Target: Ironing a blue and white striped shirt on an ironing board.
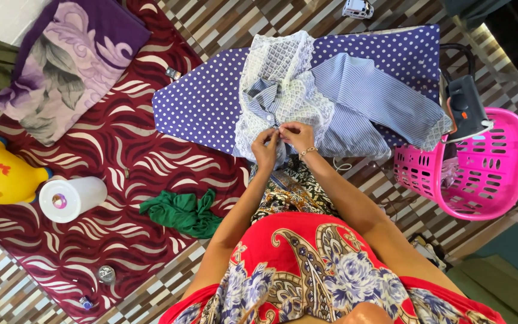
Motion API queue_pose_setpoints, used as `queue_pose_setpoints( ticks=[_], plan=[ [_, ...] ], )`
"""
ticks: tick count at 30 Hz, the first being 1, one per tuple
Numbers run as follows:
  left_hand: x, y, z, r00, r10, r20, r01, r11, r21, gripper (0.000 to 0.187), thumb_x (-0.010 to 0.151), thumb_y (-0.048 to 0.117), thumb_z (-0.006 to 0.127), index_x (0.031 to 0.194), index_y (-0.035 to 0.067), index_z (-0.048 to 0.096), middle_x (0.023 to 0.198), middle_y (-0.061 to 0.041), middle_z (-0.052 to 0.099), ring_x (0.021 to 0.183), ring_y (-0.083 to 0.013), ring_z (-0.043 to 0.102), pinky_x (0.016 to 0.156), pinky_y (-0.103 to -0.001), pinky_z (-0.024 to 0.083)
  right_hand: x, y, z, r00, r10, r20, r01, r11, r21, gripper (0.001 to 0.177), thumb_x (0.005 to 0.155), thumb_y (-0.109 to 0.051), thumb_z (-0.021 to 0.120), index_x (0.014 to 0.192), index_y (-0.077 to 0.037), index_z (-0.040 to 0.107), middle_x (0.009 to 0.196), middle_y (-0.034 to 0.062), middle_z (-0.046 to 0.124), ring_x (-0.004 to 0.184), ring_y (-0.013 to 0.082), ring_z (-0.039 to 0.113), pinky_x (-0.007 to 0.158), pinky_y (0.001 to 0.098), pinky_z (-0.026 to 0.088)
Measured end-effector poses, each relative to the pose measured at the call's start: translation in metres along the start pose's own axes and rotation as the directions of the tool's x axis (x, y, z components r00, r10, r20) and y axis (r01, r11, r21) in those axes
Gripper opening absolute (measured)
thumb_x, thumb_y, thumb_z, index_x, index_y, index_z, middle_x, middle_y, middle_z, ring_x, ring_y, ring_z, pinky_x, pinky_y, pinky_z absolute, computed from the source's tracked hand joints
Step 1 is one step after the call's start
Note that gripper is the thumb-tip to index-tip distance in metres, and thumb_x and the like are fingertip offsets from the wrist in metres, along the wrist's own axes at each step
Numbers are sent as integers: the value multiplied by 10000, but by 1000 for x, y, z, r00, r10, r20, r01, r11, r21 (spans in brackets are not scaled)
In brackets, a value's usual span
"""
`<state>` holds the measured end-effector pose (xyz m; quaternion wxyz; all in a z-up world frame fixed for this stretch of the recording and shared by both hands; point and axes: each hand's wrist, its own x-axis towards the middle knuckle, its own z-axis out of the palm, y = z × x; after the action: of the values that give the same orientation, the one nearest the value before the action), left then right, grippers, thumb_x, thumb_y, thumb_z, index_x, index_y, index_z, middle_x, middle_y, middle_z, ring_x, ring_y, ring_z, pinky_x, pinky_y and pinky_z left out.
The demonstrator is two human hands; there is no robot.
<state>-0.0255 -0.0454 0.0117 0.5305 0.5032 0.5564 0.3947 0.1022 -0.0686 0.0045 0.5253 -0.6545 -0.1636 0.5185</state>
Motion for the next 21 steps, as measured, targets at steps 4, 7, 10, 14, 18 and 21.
queue_pose_setpoints(
  ticks=[4,7,10,14,18,21],
  plan=[
    [5,-9,-1,996,-68,49,75,986,-146,177,951,125,706,993,-39,756,848,-59,752,741,-92,682,660,-247,572,4,3,1,999,45,-3,-45,999,11,150,898,-71,755,1034,-10,764,933,85,768,799,137,742,711,270,645],
    [13,-27,1,975,-193,113,217,934,-284,199,987,139,683,987,-48,751,831,-44,737,733,-89,675,652,-238,574,3,-2,2,999,39,-20,-40,999,-21,159,896,-80,757,1037,-8,772,938,86,768,795,137,736,704,265,638],
    [19,-27,0,973,-180,143,209,951,-229,151,950,89,712,995,-51,749,831,-46,733,712,-96,657,639,-238,540,7,2,0,1000,20,-16,-21,999,-40,175,893,-89,759,1045,-6,778,944,89,772,793,136,736,703,259,637],
    [20,-23,-4,988,92,122,-89,996,-24,91,897,13,750,979,-23,735,855,-74,740,785,-129,691,711,-269,555,7,1,0,1000,-2,21,4,996,-85,197,896,-100,777,1068,-2,777,949,108,777,783,140,739,697,260,643],
    [12,12,-7,966,244,84,-255,949,187,147,864,11,754,1009,18,729,903,-93,753,807,-165,743,738,-289,576,5,-10,-1,996,-69,57,82,961,-264,218,887,-105,800,1076,0,770,961,125,779,766,144,746,674,261,633],
    [10,36,-12,952,248,179,-280,943,180,177,864,13,756,1040,36,750,962,-116,739,787,-214,737,710,-310,591,19,8,-4,983,-158,91,182,876,-446,204,900,-105,767,1080,-9,769,957,129,789,741,146,762,652,253,621]
  ],
)
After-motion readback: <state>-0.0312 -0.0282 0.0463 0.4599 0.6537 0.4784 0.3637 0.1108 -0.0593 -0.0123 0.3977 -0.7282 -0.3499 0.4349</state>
